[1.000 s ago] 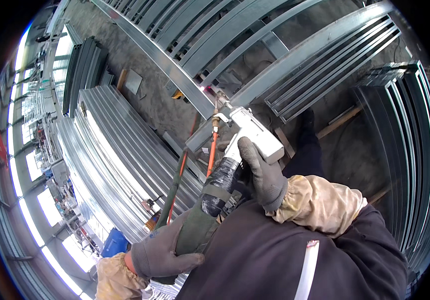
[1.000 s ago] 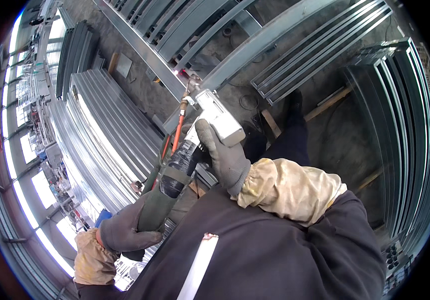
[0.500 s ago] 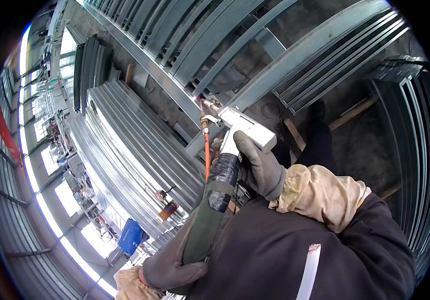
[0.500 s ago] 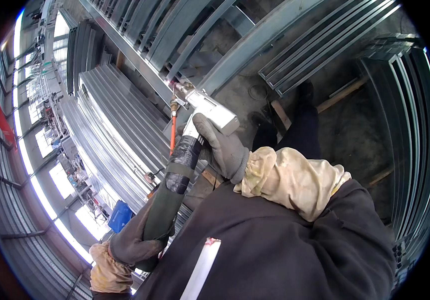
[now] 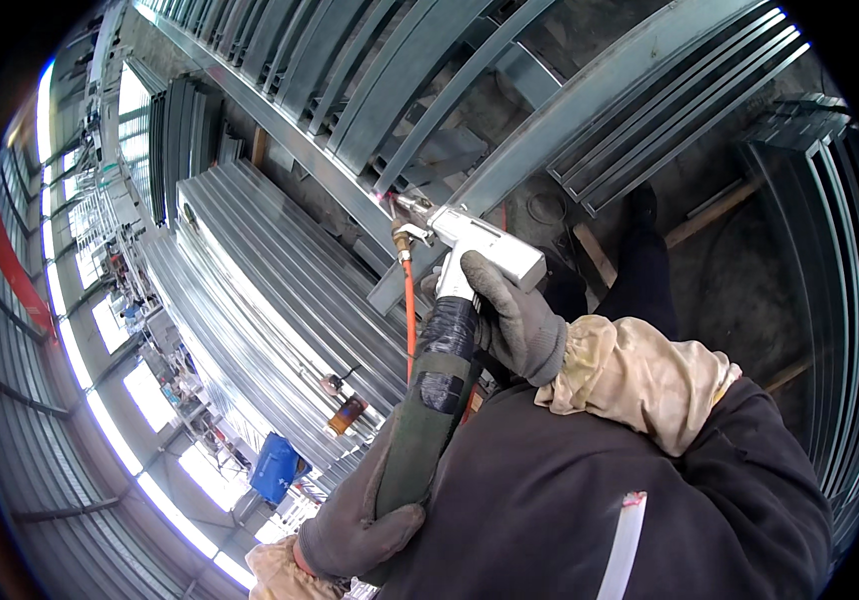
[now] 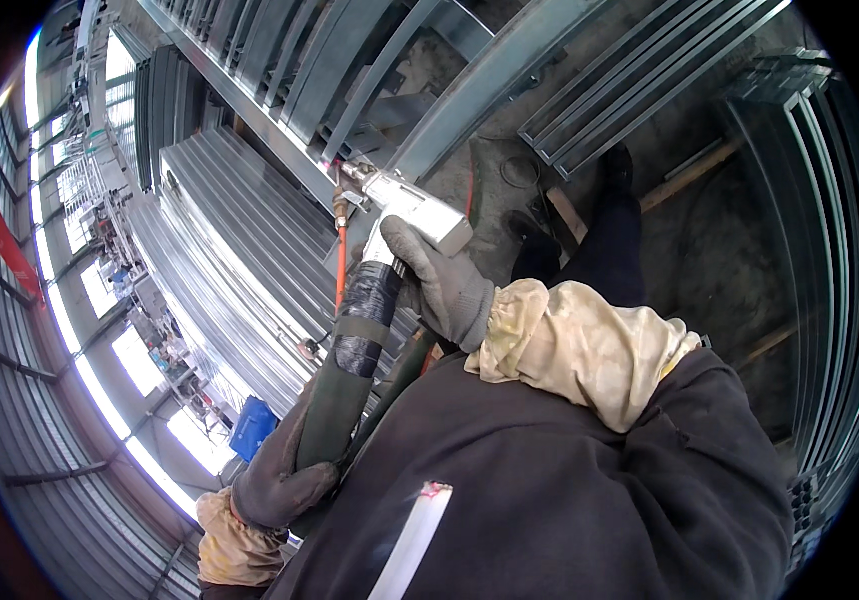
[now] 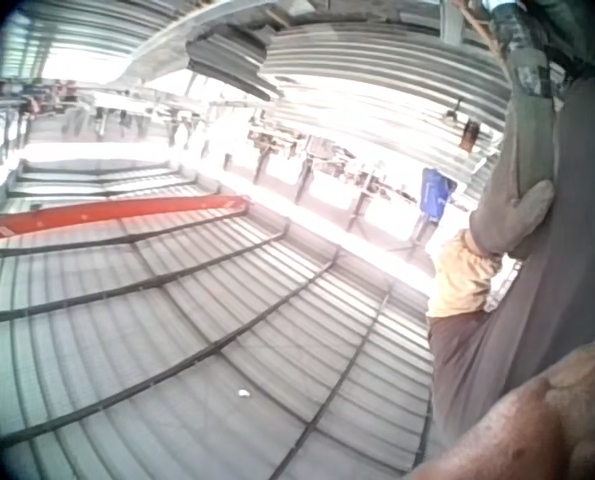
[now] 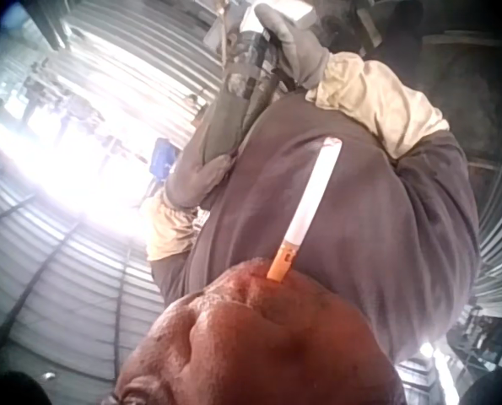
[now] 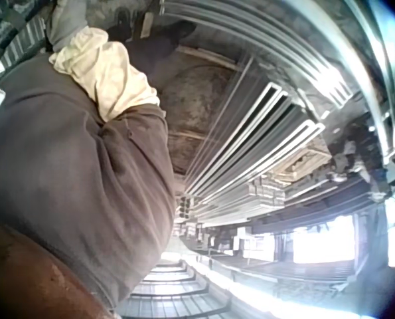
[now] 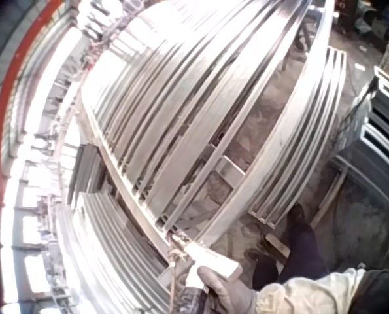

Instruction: The person welds joints on a large metal frame using a handheld welding gun. They move along the frame, applying welds to multiple intersections while wearing protective gloves and a jacket.

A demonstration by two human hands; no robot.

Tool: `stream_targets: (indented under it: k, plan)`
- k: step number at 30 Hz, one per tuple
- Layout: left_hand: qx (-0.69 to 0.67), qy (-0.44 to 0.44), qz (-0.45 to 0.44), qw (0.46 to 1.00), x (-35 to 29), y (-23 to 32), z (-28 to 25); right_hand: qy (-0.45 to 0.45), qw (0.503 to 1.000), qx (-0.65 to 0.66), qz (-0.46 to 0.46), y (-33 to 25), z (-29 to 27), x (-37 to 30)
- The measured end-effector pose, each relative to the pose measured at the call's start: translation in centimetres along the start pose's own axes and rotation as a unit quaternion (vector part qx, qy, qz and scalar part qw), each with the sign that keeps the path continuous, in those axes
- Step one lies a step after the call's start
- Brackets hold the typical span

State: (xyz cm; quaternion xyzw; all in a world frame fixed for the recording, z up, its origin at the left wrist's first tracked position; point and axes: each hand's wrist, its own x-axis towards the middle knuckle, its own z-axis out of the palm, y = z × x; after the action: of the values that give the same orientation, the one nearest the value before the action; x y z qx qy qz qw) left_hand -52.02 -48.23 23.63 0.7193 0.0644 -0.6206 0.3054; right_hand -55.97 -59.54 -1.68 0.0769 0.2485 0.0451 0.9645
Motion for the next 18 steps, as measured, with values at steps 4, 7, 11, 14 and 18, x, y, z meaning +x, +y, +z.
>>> stream_targets:
  k: [4, 7, 11, 14, 18]
  plan:
    - [-0.003, -0.005, -0.01, 1.0, -0.1, 0.1, -0.3, -0.024, 0.999, 0.013, 0.019, 0.3, -0.9, 0.6]
    - [-0.007, -0.009, -0.021, 1.0, -0.1, 0.4, -0.5, -0.035, 0.999, 0.006, 0.025, 0.7, -1.5, 1.0]
    - [-0.049, -0.009, -0.051, 0.997, -0.2, 0.5, -0.6, -0.021, 1.0, -0.003, 0.014, 0.6, -1.2, 0.7]
    - [-0.031, -0.008, -0.063, 0.998, -0.4, 0.8, -0.8, -0.004, 1.0, 0.001, 0.013, 0.3, -0.1, 0.3]
    - [0.017, -0.016, -0.037, 0.999, -0.2, 1.0, -1.1, 0.001, 1.0, 0.005, 0.016, 0.1, 0.0, 0.4]
